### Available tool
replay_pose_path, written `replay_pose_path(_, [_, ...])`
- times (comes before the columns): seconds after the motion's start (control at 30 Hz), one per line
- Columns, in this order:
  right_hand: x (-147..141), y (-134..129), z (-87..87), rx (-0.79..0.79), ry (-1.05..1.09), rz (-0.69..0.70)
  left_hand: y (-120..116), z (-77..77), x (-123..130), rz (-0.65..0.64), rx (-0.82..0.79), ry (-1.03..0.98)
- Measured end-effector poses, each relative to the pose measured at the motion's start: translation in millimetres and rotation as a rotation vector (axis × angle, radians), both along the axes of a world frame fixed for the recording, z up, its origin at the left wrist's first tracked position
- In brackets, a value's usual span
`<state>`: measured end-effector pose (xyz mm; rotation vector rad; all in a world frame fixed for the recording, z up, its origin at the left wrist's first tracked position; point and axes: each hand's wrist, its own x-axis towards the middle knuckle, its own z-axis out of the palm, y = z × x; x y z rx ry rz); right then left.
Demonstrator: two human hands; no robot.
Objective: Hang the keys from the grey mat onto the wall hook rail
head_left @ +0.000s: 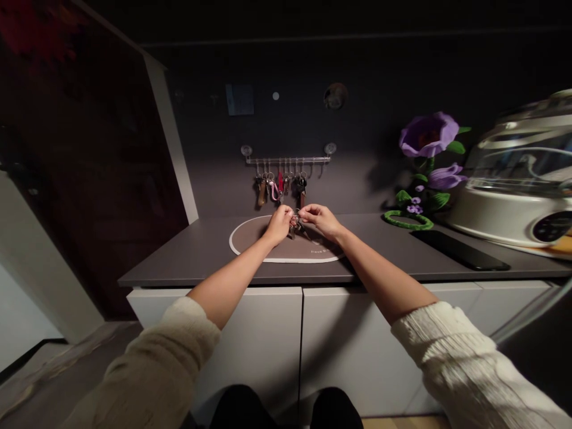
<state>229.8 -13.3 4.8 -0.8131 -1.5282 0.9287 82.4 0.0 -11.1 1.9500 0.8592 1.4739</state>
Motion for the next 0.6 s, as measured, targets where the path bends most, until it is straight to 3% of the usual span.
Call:
replay_pose_path(0.2, [-1, -3, 4.2, 0.066, 0.013, -0.037, 9, -7.5, -1, 0.041, 0.059, 0.075])
replay_pose_path(0.6, [6, 5, 25.9, -0.023, 0.171, 0.015, 7, -8.4, -3, 0.257, 0.174, 0.294])
